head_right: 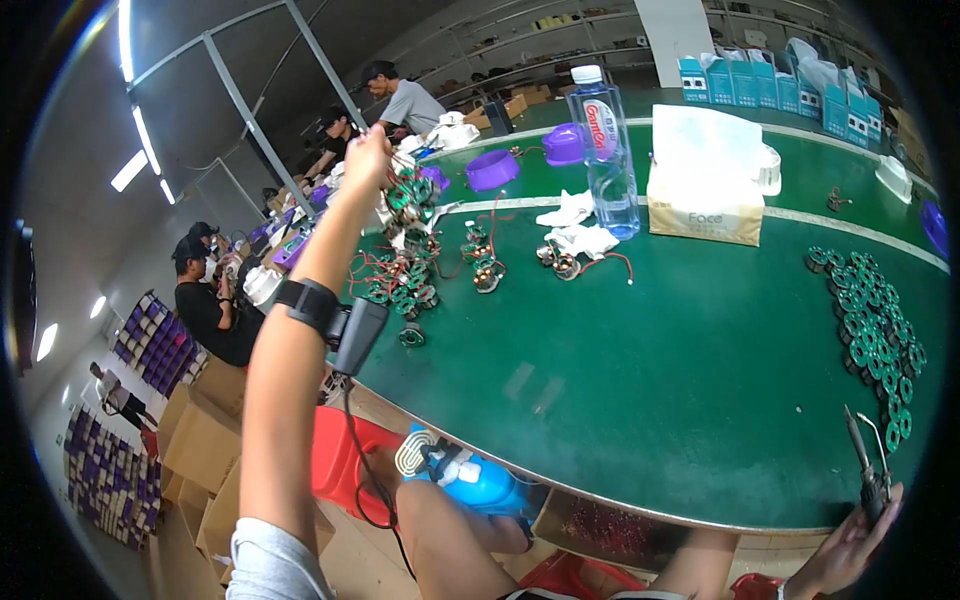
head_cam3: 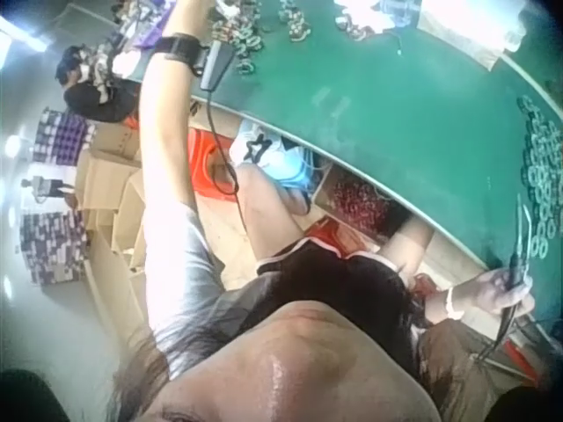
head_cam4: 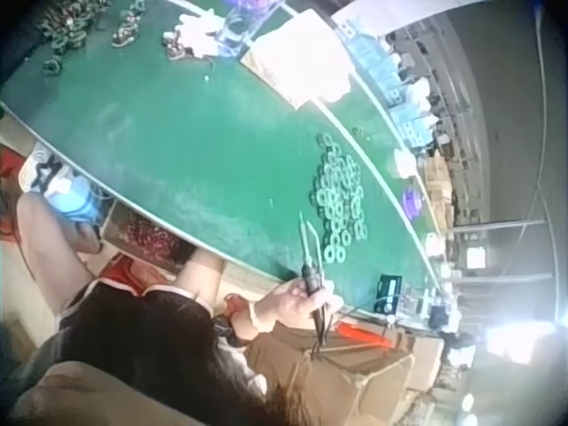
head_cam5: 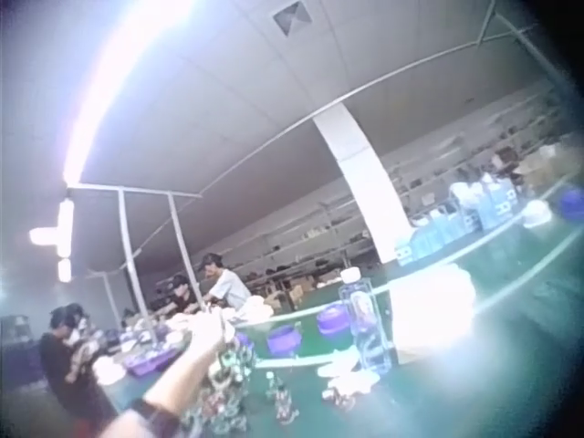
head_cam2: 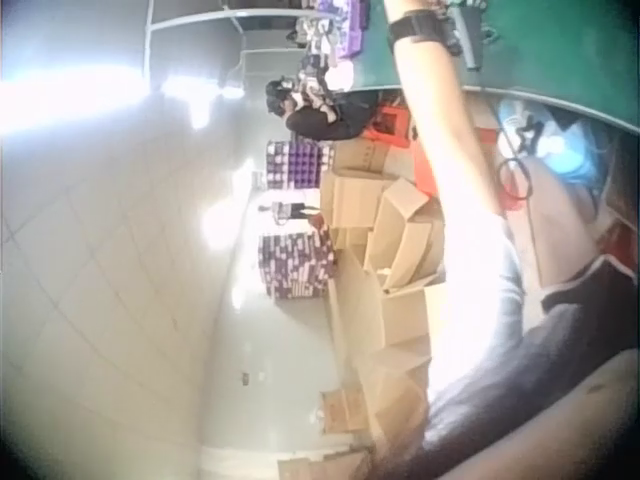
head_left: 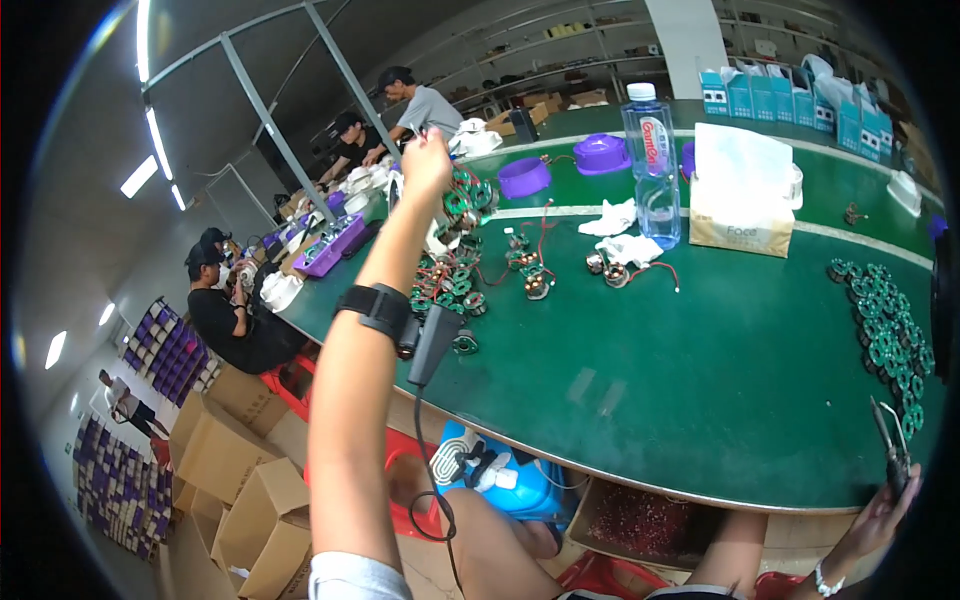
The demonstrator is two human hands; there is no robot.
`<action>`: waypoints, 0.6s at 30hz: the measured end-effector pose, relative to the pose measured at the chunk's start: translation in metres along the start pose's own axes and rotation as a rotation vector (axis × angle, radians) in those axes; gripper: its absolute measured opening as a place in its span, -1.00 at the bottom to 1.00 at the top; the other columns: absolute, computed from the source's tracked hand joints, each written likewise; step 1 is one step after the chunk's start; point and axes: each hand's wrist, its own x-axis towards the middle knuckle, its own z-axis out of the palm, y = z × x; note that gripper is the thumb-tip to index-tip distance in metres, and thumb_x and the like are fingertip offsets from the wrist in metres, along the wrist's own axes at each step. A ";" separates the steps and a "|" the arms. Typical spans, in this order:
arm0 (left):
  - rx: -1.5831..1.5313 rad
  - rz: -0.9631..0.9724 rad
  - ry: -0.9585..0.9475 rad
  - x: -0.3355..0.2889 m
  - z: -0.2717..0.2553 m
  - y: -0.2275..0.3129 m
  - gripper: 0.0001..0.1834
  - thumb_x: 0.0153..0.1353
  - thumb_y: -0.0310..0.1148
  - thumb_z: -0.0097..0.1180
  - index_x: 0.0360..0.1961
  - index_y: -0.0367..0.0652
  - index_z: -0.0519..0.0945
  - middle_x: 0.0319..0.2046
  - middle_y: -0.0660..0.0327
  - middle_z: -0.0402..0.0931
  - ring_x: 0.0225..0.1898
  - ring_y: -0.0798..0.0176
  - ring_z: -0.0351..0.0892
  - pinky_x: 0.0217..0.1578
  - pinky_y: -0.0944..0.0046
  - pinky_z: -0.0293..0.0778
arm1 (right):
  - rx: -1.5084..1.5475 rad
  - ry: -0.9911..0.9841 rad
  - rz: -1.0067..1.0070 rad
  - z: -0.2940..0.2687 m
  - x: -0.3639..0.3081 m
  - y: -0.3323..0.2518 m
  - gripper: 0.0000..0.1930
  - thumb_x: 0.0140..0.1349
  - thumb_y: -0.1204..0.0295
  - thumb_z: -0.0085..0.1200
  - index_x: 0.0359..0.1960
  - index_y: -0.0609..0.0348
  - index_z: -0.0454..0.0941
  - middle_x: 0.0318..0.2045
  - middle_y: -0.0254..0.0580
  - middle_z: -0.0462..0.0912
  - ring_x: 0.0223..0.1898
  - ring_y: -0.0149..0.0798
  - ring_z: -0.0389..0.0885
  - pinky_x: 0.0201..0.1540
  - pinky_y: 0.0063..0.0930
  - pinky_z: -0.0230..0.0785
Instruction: The person is soldering red and black wires onto small circular circuit boards at a workbench.
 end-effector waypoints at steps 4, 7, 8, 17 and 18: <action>-0.540 -0.183 -0.288 -0.035 -0.026 0.065 -0.67 0.18 -0.17 -0.19 -0.67 -0.08 0.30 -0.82 0.41 0.12 -0.81 0.50 0.08 -0.84 0.46 -0.05 | 0.161 -0.084 -0.014 0.007 0.009 -0.012 -0.79 0.20 0.47 -0.16 -0.17 0.34 0.34 -0.45 -0.30 0.32 -0.60 -0.63 0.07 -0.52 -0.84 -0.01; -0.683 -0.250 -0.473 -0.069 -0.015 0.108 -0.67 0.19 -0.20 -0.21 -0.68 -0.08 0.28 -0.80 0.44 0.10 -0.81 0.54 0.00 -0.83 0.49 -0.12 | 0.198 -0.153 -0.034 0.025 0.008 -0.028 -0.77 0.21 0.47 -0.19 -0.59 0.10 0.10 -0.59 -0.37 0.22 -0.70 -0.66 -0.07 -0.67 -0.84 -0.17; -0.725 -0.269 -0.557 -0.079 -0.015 0.117 -0.67 0.20 -0.20 -0.21 -0.68 -0.06 0.27 -0.79 0.46 0.08 -0.79 0.54 -0.01 -0.81 0.50 -0.12 | 0.207 -0.138 -0.025 0.028 0.008 -0.032 -0.77 0.21 0.48 -0.20 -0.59 0.09 0.09 -0.61 -0.37 0.19 -0.71 -0.66 -0.07 -0.67 -0.83 -0.17; -0.938 -0.495 -1.040 -0.204 0.010 0.149 -0.64 0.25 -0.18 -0.28 -0.68 -0.02 0.16 -0.75 0.48 -0.08 -0.70 0.54 -0.10 -0.72 0.53 -0.12 | 0.204 -0.180 -0.017 0.051 0.004 -0.040 -0.79 0.17 0.48 -0.15 -0.57 0.10 0.11 -0.58 -0.31 0.25 -0.73 -0.65 0.09 -0.73 -0.89 -0.08; -0.950 -0.536 -1.048 -0.215 0.018 0.147 -0.65 0.26 -0.19 -0.29 -0.67 -0.03 0.16 -0.74 0.48 -0.07 -0.69 0.54 -0.09 -0.72 0.54 -0.11 | 0.207 -0.199 -0.012 0.051 0.004 -0.040 -0.80 0.17 0.49 -0.15 -0.56 0.09 0.11 -0.59 -0.31 0.25 -0.73 -0.64 0.09 -0.73 -0.88 -0.08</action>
